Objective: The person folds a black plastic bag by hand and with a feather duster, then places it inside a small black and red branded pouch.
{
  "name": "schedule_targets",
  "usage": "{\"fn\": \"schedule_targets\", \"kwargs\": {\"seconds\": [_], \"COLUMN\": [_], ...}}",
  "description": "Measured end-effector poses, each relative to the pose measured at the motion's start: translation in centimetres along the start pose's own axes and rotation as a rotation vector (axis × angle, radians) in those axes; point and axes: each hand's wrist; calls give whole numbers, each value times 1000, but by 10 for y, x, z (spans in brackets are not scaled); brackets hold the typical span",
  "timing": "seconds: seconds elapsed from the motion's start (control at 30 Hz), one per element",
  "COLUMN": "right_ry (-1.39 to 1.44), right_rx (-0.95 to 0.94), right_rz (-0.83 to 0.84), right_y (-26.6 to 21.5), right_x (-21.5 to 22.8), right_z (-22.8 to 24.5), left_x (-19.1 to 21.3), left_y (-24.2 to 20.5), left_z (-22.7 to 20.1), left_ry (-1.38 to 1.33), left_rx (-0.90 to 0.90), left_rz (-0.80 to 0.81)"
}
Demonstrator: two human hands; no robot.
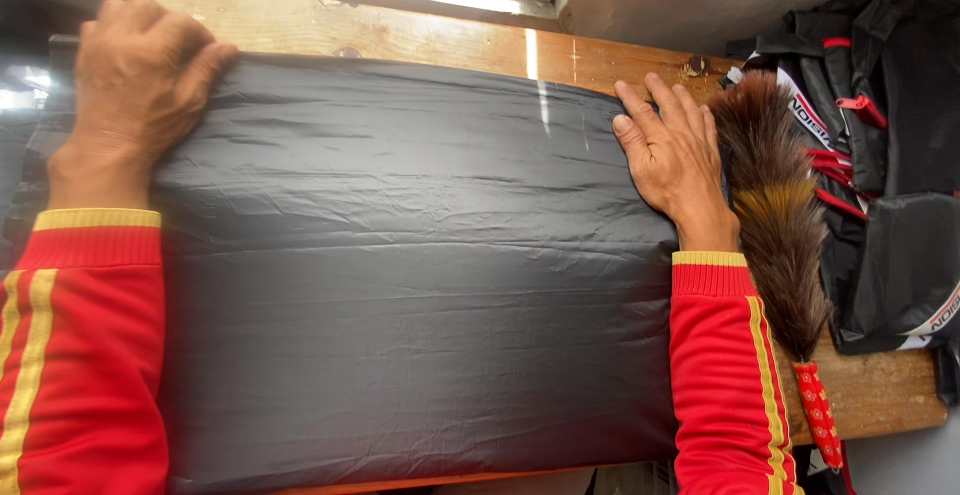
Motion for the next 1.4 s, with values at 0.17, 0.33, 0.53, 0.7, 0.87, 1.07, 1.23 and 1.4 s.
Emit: {"fn": "schedule_targets", "kwargs": {"seconds": [0.17, 0.33, 0.53, 0.7, 0.87, 1.07, 1.23, 1.4], "right_ry": [27, 4, 26, -5, -51, -274, -324, 27], "right_rx": [-29, 11, 33, 108, 85, 190, 422, 201], "right_rz": [8, -27, -53, -99, 2, -110, -546, -12], "right_y": [-2, -3, -3, -2, 1, 1, -7, -26], "right_x": [3, 1, -3, -8, 2, 20, 37, 10], "right_z": [3, 4, -1, -6, 4, 27, 116, 187], "left_x": [-11, -7, 3, 5, 50, 92, 77, 72], "left_y": [-12, -9, -4, 2, 38, 54, 33, 23], "left_z": [16, 15, 8, 8, -55, -125, -135, -138], "left_ry": [-41, 21, -20, 47, -4, -184, -273, -236], "left_rx": [23, -2, 45, -11, 20, 122, 145, 142], "left_rz": [-8, -27, 7, -45, -9, 623, 518, 368]}}
Point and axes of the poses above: each hand's wrist, its own y-axis towards the middle knuckle, its own x-axis out of the back of the hand, z = x × y, and after that the axes turned 8 degrees about -z, right-handed
